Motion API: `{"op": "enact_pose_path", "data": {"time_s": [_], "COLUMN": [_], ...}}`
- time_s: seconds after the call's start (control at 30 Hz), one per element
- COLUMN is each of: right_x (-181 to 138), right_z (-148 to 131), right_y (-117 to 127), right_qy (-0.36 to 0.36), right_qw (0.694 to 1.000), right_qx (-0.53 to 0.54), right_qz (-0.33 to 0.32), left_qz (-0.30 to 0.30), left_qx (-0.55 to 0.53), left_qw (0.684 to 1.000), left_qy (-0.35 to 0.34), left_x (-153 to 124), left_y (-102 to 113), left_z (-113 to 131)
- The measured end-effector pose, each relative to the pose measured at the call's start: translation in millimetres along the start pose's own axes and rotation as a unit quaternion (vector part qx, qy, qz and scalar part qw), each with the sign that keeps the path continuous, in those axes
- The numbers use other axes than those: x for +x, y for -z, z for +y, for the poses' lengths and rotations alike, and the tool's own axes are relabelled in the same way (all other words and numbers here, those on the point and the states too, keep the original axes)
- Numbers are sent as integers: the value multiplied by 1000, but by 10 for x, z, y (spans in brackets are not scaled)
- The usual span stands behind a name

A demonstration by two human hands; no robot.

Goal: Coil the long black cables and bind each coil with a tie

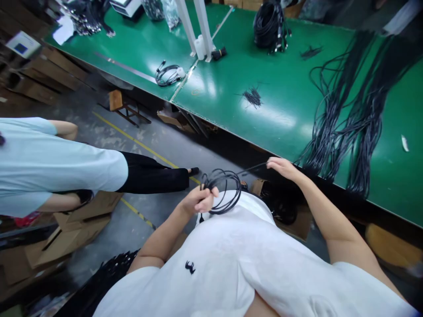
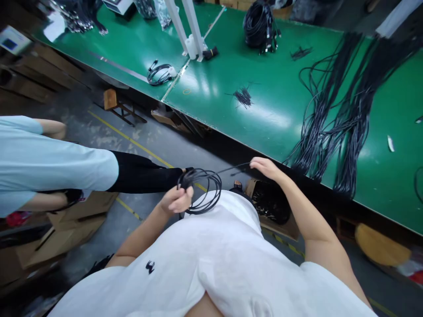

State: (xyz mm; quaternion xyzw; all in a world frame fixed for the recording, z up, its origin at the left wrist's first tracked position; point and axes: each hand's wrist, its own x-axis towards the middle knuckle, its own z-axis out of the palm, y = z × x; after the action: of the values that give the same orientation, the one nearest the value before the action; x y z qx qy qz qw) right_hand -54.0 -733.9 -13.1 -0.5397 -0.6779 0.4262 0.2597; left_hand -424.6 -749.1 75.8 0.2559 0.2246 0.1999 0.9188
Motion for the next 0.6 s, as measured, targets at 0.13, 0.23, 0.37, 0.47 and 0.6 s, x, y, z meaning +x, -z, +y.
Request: {"op": "enact_pose_path", "data": {"time_s": [0.13, 0.23, 0.37, 0.47, 0.6], "right_x": [-149, -223, -320, -422, -535], "right_z": [503, 559, 578, 680, 516], "right_y": [32, -230, -513, -585, -687], "right_qy": [-69, -72, -80, -120, -84], "right_qw": [994, 994, 991, 991, 992], "right_qx": [-37, -69, -102, -40, -90], "right_qz": [76, 54, 42, 45, -26], "left_qz": [132, 179, 198, 240, 257], "left_qx": [-65, -86, -107, -147, -126], "left_qw": [984, 973, 966, 946, 938], "left_qy": [-104, -119, -130, -163, -195], "left_x": [-120, -106, -122, -182, -217], "left_y": [0, -33, -15, 29, 94], "left_z": [167, 194, 208, 252, 300]}}
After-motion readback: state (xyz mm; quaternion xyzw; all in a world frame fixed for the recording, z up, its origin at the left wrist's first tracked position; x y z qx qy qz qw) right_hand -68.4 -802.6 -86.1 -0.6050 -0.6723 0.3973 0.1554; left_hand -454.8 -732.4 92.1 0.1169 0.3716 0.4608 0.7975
